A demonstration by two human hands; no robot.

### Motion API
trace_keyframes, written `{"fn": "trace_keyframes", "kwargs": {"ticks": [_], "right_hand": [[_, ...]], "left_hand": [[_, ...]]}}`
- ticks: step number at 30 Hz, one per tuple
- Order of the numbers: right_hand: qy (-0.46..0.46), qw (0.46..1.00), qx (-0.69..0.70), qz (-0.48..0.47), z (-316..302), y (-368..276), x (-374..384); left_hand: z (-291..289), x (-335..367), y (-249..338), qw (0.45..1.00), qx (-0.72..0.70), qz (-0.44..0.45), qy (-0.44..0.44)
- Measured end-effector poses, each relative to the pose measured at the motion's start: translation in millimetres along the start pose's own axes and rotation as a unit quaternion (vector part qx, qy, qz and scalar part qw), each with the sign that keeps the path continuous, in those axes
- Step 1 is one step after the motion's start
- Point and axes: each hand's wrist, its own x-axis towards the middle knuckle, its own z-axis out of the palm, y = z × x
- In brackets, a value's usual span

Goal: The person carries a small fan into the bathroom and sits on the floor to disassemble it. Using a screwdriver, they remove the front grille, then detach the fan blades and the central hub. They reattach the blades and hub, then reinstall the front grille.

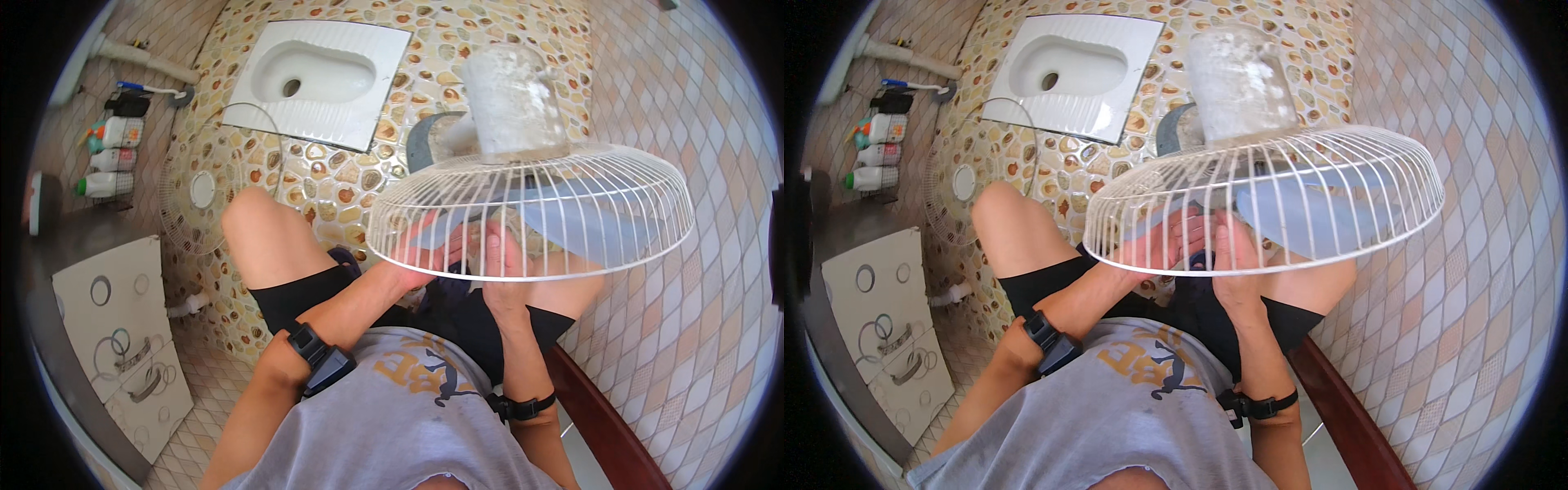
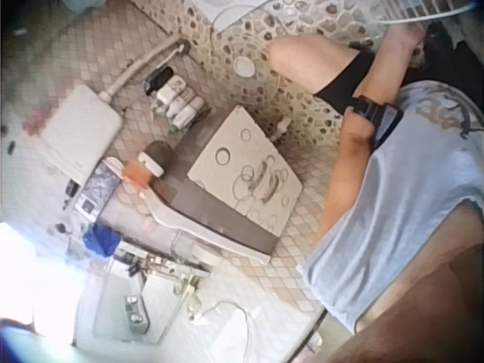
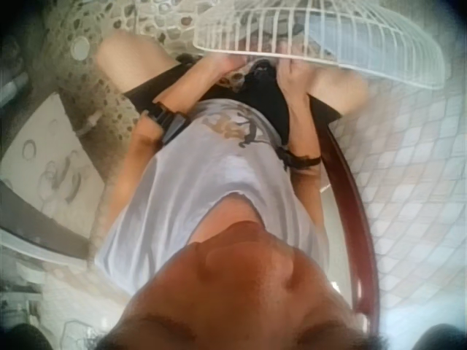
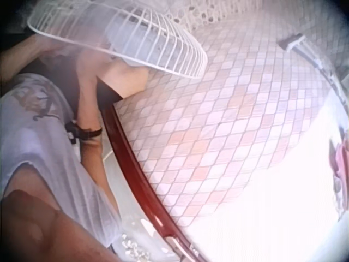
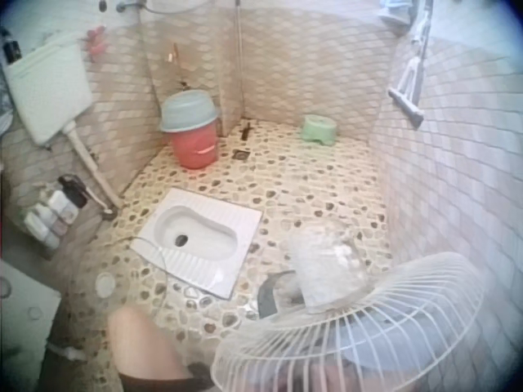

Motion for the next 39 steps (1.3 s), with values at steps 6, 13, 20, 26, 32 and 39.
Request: {"fn": "trace_keyframes", "kwargs": {"ticks": [6,13,20,26,32,39], "right_hand": [[-0.025,0.999,0.004,-0.025,21.1,-7.8,10.2],[-0.228,0.957,-0.165,-0.066,43.6,1.4,20.0],[-0.465,0.873,0.149,0.020,113.8,-46.8,14.7],[-0.494,0.847,0.194,0.012,153.4,-76.5,15.1],[-0.426,0.896,0.065,-0.106,167.0,-96.7,15.5],[-0.518,0.843,0.002,-0.143,195.8,-106.6,-7.1]], "left_hand": [[-12.6,-25.0,20.7,0.968,0.074,0.100,0.217],[0.8,-151.8,73.5,0.946,0.136,0.213,0.202],[-33.7,-290.1,92.7,0.919,-0.012,0.393,-0.009],[-39.9,-314.1,51.3,0.870,-0.135,0.471,-0.051],[-45.5,-318.7,56.4,0.854,-0.118,0.505,-0.041],[-89.6,-339.8,19.1,0.846,-0.053,0.472,0.244]]}}
